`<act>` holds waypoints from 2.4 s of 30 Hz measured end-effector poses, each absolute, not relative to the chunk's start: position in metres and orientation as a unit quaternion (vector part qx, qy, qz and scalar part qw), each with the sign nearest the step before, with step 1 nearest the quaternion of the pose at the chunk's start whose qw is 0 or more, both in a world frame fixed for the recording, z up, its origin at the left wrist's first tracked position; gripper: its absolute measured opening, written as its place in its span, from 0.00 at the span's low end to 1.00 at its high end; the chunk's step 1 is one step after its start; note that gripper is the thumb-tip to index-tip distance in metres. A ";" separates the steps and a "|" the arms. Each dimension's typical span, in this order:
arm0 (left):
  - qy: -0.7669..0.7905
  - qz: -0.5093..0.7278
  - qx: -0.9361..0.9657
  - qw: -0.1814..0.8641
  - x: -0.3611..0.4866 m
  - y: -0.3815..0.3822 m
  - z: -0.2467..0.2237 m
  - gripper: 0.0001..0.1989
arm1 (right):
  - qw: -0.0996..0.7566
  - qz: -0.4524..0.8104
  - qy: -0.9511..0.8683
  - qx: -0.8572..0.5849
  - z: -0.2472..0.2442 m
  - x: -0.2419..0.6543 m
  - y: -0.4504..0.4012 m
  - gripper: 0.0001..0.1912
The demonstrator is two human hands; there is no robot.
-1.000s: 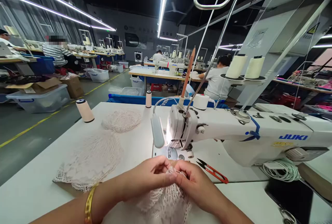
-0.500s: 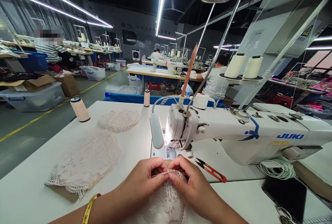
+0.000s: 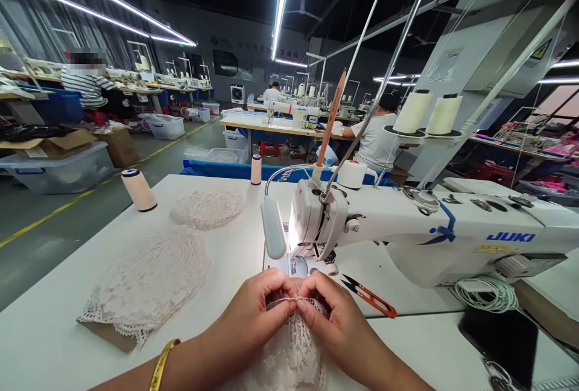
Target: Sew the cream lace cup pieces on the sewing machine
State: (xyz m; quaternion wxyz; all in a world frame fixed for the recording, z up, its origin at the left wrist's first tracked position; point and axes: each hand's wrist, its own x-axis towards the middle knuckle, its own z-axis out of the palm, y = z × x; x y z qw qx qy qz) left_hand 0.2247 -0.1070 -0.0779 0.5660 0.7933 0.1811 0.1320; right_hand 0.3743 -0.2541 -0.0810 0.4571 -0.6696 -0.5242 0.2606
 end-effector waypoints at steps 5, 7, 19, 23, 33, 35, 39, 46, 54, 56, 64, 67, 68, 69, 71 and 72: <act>0.196 0.114 0.811 0.539 0.224 -0.106 -0.073 0.16 | 0.448 0.246 -0.531 -0.676 -0.082 0.373 -0.253 0.14; 0.215 0.082 0.836 0.497 0.227 -0.105 -0.069 0.16 | 0.430 0.219 -0.533 -0.695 -0.085 0.373 -0.249 0.13; 0.075 0.187 0.969 0.145 0.237 -0.096 -0.101 0.13 | 0.296 0.031 -0.547 -0.783 -0.110 0.380 -0.223 0.10; 0.023 0.227 0.968 0.099 0.235 -0.092 -0.108 0.14 | 0.291 -0.013 -0.577 -0.763 -0.112 0.385 -0.233 0.06; -0.003 0.304 0.949 0.087 0.235 -0.092 -0.105 0.13 | 0.285 -0.129 -0.672 -0.671 -0.109 0.387 -0.241 0.16; 0.005 0.286 0.954 0.090 0.233 -0.092 -0.104 0.11 | 0.278 -0.143 -0.671 -0.672 -0.109 0.387 -0.239 0.17; 0.024 0.253 0.962 0.098 0.231 -0.091 -0.099 0.11 | 0.268 -0.158 -0.668 -0.676 -0.114 0.391 -0.236 0.17; 0.034 0.241 0.965 0.100 0.236 -0.087 -0.099 0.10 | 0.239 -0.167 -0.652 -0.700 -0.122 0.398 -0.233 0.15; 0.033 0.250 0.963 0.095 0.236 -0.086 -0.100 0.10 | 0.220 -0.186 -0.646 -0.706 -0.124 0.399 -0.233 0.17; 0.034 0.245 0.964 0.094 0.236 -0.086 -0.102 0.10 | 0.212 -0.187 -0.640 -0.715 -0.126 0.400 -0.233 0.18; 0.078 0.129 0.980 0.130 0.230 -0.087 -0.078 0.02 | 0.198 -0.133 -0.643 -0.728 -0.119 0.404 -0.241 0.16; 0.059 0.051 0.983 0.166 0.215 -0.094 -0.056 0.18 | 0.200 -0.037 -0.675 -0.709 -0.099 0.407 -0.259 0.13; 0.048 0.036 0.983 0.174 0.211 -0.097 -0.052 0.19 | 0.202 0.009 -0.686 -0.699 -0.092 0.407 -0.264 0.21; 0.041 0.030 0.983 0.179 0.208 -0.099 -0.051 0.17 | 0.203 0.048 -0.695 -0.688 -0.087 0.407 -0.268 0.27; 0.030 0.042 0.982 0.183 0.208 -0.102 -0.056 0.06 | 0.215 0.088 -0.713 -0.662 -0.080 0.405 -0.271 0.21; 0.030 0.059 0.980 0.190 0.210 -0.102 -0.061 0.05 | 0.226 0.087 -0.720 -0.650 -0.079 0.404 -0.269 0.11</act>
